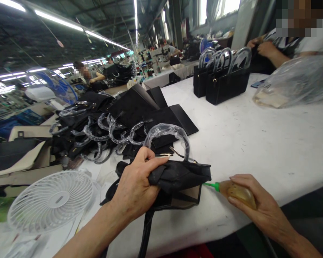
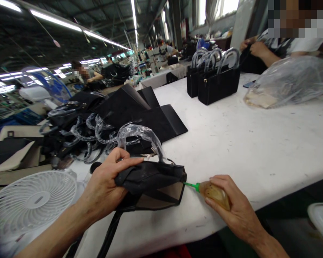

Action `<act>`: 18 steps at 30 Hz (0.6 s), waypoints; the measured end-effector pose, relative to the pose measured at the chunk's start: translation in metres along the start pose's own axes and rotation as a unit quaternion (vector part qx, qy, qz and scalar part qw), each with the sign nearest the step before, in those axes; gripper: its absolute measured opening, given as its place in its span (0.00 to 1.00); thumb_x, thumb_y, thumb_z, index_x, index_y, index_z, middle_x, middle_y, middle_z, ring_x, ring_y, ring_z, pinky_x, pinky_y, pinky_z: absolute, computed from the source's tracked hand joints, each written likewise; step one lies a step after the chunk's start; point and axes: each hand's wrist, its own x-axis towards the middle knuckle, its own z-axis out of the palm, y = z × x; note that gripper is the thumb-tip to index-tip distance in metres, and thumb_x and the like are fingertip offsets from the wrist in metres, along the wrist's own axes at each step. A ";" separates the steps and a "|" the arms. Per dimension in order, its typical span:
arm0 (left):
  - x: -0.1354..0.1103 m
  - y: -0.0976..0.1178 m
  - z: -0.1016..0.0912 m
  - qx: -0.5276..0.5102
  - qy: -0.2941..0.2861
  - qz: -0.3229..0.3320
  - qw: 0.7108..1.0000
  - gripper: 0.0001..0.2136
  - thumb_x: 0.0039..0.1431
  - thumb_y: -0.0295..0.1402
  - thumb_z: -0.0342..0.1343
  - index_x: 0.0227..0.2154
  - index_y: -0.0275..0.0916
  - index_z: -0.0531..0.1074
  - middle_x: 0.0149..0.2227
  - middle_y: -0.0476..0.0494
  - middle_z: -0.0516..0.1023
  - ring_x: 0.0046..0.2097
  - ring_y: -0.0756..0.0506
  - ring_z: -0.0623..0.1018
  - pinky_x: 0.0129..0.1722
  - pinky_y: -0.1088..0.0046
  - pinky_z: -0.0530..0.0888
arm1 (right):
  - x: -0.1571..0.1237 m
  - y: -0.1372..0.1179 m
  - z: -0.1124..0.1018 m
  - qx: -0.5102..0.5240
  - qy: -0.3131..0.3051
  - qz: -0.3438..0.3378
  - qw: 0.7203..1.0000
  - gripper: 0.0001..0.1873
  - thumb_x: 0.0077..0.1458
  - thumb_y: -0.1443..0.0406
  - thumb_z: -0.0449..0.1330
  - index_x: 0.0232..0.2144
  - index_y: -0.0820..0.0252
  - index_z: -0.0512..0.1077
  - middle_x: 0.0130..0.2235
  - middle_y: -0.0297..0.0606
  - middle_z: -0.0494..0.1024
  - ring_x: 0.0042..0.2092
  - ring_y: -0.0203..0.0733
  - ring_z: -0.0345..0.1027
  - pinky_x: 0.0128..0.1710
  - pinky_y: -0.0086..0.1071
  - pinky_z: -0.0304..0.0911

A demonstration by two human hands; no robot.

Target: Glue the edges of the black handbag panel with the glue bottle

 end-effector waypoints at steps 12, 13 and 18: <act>-0.004 0.002 -0.001 -0.011 -0.006 -0.001 1.000 0.19 0.57 0.23 0.55 0.48 0.49 0.77 0.39 0.51 0.66 0.35 0.53 0.74 0.35 0.77 0.72 | -0.007 -0.011 -0.008 0.057 -0.069 0.141 0.986 0.18 0.63 0.50 0.62 0.50 0.48 0.65 0.46 0.32 0.73 0.45 0.46 0.71 0.43 0.32 0.68; -0.005 0.003 -0.002 -0.012 -0.006 0.001 1.000 0.19 0.57 0.23 0.55 0.47 0.49 0.77 0.38 0.51 0.66 0.35 0.53 0.74 0.35 0.77 0.72 | -0.007 -0.014 -0.009 0.067 -0.090 0.152 0.982 0.18 0.63 0.50 0.62 0.50 0.47 0.65 0.45 0.32 0.74 0.45 0.46 0.71 0.41 0.31 0.68; -0.010 0.003 -0.004 -0.021 -0.003 0.014 1.000 0.21 0.55 0.20 0.54 0.48 0.48 0.77 0.38 0.50 0.67 0.36 0.53 0.74 0.35 0.79 0.72 | -0.005 -0.018 -0.007 0.053 -0.075 0.132 0.987 0.17 0.64 0.51 0.61 0.50 0.46 0.65 0.46 0.30 0.73 0.46 0.44 0.71 0.44 0.31 0.66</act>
